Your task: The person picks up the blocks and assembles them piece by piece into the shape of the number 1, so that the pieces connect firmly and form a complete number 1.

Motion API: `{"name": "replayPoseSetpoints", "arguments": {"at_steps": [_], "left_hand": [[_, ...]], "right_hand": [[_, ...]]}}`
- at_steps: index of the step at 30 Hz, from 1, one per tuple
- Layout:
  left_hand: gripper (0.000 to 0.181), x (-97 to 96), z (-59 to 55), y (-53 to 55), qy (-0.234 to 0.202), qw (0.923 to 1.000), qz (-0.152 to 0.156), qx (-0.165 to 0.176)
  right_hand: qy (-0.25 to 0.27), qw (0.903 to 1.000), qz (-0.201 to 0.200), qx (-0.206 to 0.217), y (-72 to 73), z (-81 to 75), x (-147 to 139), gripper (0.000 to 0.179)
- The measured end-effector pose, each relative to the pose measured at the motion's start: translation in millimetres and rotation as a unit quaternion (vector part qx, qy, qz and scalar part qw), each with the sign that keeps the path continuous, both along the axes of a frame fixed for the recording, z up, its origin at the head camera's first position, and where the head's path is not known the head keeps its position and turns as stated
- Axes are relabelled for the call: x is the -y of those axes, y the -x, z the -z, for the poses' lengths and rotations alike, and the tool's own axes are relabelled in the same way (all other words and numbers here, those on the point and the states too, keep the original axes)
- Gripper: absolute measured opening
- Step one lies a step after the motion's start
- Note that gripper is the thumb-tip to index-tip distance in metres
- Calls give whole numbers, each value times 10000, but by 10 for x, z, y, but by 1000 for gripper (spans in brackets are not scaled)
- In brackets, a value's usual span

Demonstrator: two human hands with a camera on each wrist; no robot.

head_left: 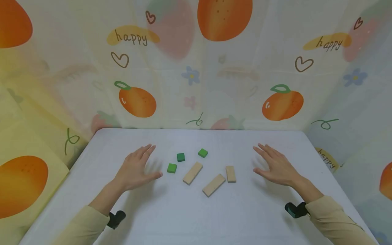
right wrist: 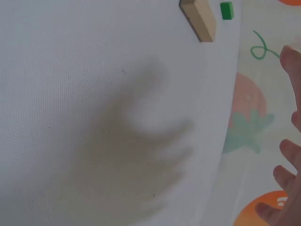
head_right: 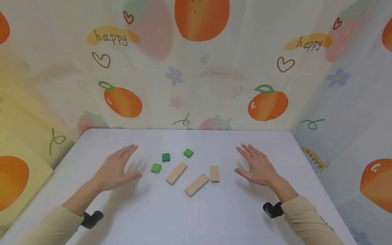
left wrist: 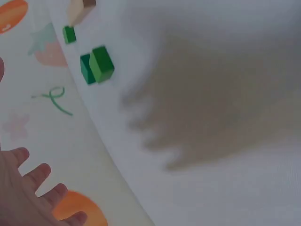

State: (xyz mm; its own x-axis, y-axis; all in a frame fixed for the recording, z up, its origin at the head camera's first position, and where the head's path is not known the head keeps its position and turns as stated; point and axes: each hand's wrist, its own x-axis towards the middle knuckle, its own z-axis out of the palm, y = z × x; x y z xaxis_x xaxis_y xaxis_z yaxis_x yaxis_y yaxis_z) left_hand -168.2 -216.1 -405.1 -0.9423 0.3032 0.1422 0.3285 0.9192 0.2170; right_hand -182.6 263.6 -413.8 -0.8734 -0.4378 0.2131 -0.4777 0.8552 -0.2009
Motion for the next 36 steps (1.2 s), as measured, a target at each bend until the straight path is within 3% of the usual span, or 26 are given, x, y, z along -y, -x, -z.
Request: {"name": "replayPoseSetpoints", "arguments": {"at_steps": [8, 17, 24, 32, 36], "left_hand": [[93, -324, 110, -62, -695, 9975, 24, 80], [89, -720, 191, -123, -1179, 9925, 274, 160], [88, -1042, 305, -191, -1199, 9907, 506, 409], [82, -1330, 404, -241, -1076, 9873, 1002, 598], [73, -1451, 425, -261, -1128, 9855, 1015, 761]], "right_hand": [[264, 9992, -287, -35, 29, 63, 36, 69], [365, 9979, -528, -12, 51, 122, 99, 69], [580, 9957, -703, 167, 56, 176, 154, 65], [589, 9949, -749, 334, 60, 209, 208, 65], [594, 9948, -756, 338, 61, 232, 220, 65]]}}
